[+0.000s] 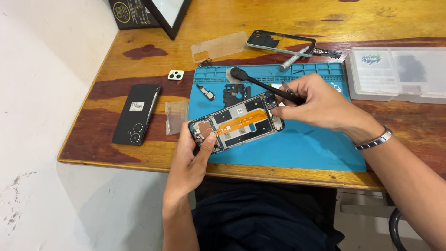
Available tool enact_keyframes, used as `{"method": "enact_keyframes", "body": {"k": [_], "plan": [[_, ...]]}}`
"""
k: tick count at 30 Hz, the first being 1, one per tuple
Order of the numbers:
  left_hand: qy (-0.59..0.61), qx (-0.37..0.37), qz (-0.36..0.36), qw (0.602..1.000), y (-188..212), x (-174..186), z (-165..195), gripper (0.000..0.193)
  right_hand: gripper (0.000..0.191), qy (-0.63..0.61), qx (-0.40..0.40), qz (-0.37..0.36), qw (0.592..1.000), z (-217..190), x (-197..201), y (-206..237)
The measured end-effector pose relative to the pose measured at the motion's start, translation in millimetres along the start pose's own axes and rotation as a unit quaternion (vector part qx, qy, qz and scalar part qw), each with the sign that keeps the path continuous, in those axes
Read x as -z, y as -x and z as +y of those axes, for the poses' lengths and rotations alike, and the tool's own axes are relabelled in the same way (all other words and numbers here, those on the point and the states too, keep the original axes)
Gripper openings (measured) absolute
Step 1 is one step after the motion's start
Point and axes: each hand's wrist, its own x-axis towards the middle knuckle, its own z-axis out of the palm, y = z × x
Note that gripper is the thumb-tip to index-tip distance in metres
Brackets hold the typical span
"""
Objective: The person cleans the internal components of a disassembled smartphone using a small brush. They systematically brush the motherboard area, battery compartment, and surrounding surfaces while holding the device with the other hand.
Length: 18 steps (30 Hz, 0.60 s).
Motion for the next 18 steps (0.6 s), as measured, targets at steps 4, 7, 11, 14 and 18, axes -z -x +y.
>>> {"method": "enact_keyframes", "body": {"k": [4, 7, 11, 14, 18], "plan": [[-0.009, -0.003, 0.000, 1.000, 0.3, 0.1, -0.9, 0.026, 0.028, -0.005, -0.001, -0.001, 1.000, 0.8, 0.1, 0.4], [-0.007, -0.009, -0.002, 1.000, -0.1, 0.1, -1.6, 0.026, 0.033, -0.005, 0.009, -0.003, 1.000, -0.1, 0.8, 1.3], [-0.013, -0.003, 0.001, 1.000, 0.2, 0.1, -2.0, 0.027, 0.033, -0.001, 0.014, -0.005, 1.000, -0.6, 0.5, 2.4], [-0.023, 0.005, 0.006, 1.000, 0.4, 0.5, -2.6, 0.027, 0.030, 0.003, 0.018, 0.002, 1.000, -0.2, 1.0, 3.0], [0.002, -0.019, -0.005, 1.000, 0.3, 0.4, -4.2, 0.029, 0.022, -0.014, 0.025, 0.007, 1.000, 0.3, 2.7, 3.4]]}}
